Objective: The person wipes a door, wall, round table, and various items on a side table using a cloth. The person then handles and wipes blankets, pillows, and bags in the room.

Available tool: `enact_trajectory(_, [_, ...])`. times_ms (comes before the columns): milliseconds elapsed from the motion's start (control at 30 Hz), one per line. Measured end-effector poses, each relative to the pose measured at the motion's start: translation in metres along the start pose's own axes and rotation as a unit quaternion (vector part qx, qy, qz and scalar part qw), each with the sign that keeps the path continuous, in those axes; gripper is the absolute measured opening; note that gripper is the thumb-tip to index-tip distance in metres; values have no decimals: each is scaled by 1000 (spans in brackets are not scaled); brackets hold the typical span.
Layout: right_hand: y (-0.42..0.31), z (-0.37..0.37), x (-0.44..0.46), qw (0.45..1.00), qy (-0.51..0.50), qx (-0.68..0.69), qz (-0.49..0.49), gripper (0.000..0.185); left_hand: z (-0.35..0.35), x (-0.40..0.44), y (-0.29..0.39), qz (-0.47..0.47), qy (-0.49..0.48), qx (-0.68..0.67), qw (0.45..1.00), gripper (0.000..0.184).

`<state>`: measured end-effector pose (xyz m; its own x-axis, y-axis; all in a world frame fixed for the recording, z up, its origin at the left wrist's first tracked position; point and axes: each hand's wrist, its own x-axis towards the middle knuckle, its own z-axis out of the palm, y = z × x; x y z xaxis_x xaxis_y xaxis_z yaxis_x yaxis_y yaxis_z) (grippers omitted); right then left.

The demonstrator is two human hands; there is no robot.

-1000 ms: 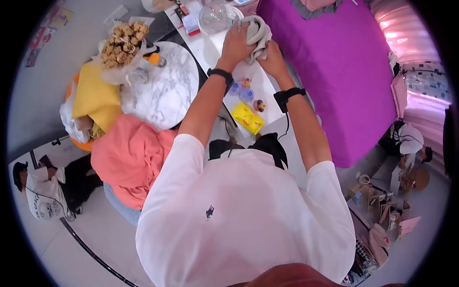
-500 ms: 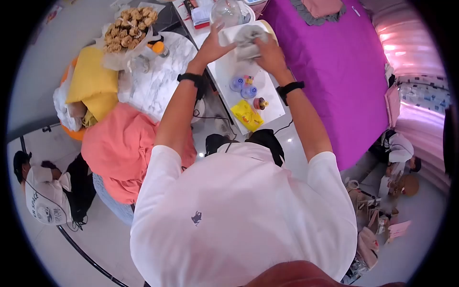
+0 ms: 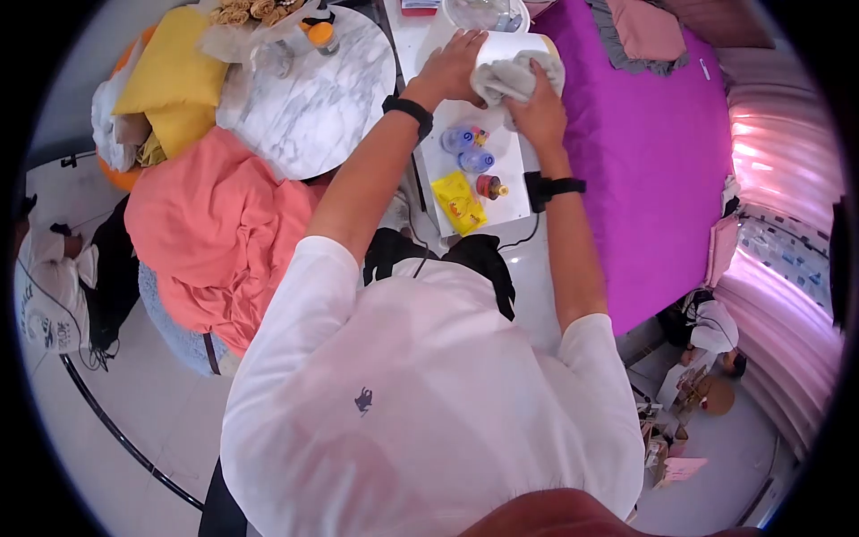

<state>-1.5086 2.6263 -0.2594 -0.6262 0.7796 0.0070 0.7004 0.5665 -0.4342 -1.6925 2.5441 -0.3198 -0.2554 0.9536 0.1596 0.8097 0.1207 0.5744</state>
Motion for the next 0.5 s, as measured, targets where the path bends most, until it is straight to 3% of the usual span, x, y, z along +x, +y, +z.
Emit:
enact_trajectory(100, [50,6,28,990,105,-37,-88,73,4,-1,2,2,10,-12,1000,130])
enact_trajectory(200, [66,8,48,986,129,-78,-67,67,9,-4,-2,5,24,-19,1000,129])
enact_trajectory(233, [59,14,48,987,128,-72,-69,67,5,-5,1,-2,24,-21,999,128])
enact_trajectory(300, [26,10,33,967,110,-138,-186,63,8,-8,1,-7,20,-27,999,127])
enact_trajectory(333, [4,12,24,967,111,-136,-187,63,11,-8,-4,13,34,-42,998,127])
enact_trajectory(400, [-28,14,9,976,14,-95,-196,63,17,-4,-15,38,49,-58,996,126])
enact_trajectory(467, [-17,11,15,975,22,-89,-204,61,18,-6,-22,87,80,-80,990,125])
enact_trajectory(500, [-9,10,19,973,28,-81,-214,60,17,-5,-18,57,52,-63,995,126])
